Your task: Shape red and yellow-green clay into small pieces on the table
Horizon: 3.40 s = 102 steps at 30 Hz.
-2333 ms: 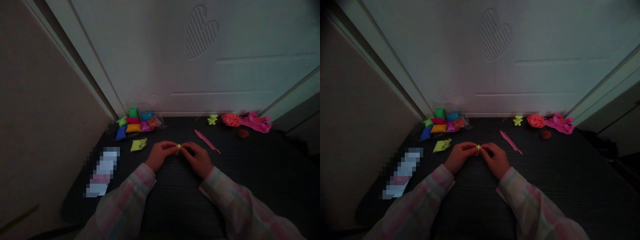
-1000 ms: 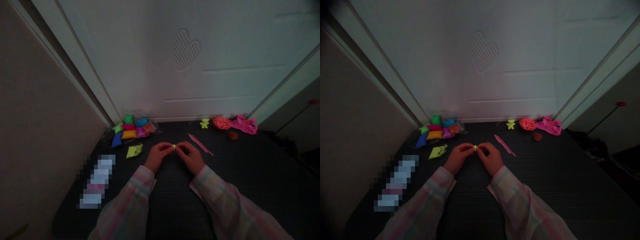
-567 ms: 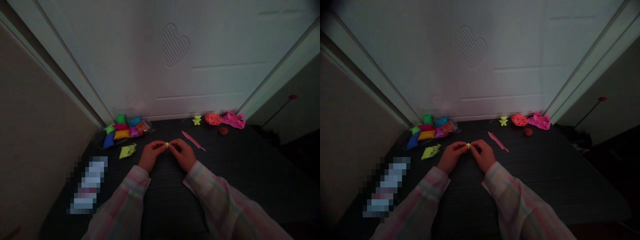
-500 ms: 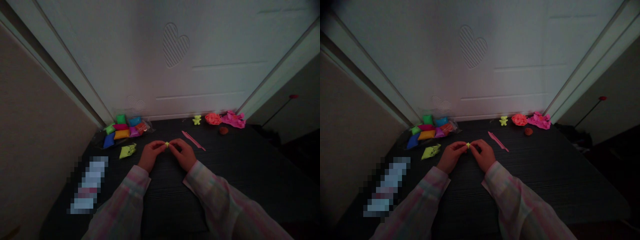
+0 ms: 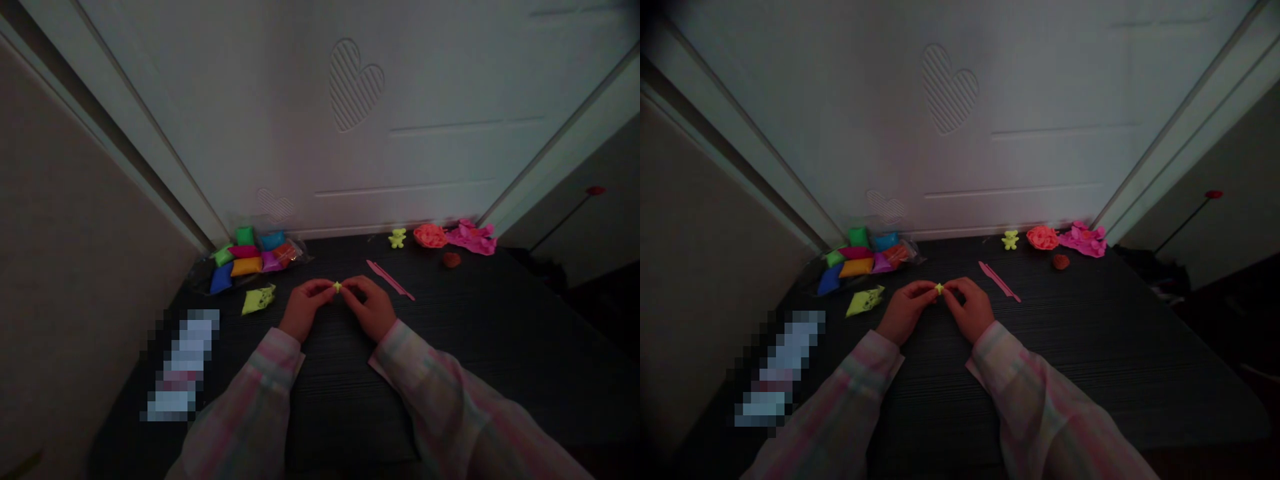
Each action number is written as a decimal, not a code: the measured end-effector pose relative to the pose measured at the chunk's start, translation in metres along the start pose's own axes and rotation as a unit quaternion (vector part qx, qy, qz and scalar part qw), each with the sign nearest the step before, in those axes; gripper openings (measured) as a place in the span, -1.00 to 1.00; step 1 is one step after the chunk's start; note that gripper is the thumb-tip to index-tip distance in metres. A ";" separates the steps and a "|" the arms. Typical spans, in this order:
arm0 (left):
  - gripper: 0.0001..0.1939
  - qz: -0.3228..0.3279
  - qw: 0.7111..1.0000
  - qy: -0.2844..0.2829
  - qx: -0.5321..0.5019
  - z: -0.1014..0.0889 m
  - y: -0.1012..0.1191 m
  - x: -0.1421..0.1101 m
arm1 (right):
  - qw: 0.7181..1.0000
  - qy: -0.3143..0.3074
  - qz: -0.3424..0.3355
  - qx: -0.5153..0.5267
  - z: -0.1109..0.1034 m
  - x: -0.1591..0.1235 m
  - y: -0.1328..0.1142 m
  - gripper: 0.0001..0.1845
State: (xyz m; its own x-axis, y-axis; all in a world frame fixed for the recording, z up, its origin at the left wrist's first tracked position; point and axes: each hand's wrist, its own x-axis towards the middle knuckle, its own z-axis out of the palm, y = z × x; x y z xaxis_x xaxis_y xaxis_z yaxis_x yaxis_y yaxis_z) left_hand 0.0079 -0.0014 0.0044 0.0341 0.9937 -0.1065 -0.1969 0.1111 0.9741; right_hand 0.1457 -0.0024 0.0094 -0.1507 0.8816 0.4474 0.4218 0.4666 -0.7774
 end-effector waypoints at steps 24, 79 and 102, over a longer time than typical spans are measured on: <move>-0.81 -0.045 0.989 -0.002 -0.138 0.009 0.006 -0.006 | 0.999 0.023 -0.024 -0.031 0.003 -0.002 -0.002 -0.92; -0.82 -0.108 0.981 -0.052 -0.153 -0.002 0.007 -0.003 | 0.939 -0.126 0.207 0.245 -0.006 0.012 0.009 -0.82; -0.82 -0.118 0.980 -0.072 -0.145 -0.004 0.010 -0.006 | 0.900 -0.176 0.242 0.318 -0.011 0.012 0.008 -0.82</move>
State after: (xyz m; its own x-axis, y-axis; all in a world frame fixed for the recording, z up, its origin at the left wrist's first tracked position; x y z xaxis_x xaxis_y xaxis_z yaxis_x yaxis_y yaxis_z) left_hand 0.0021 -0.0062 0.0144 0.2462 0.9304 -0.2717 -0.4363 0.3567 0.8261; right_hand 0.1568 0.0112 0.0137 -0.4085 0.9080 -0.0927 -0.0655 -0.1305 -0.9893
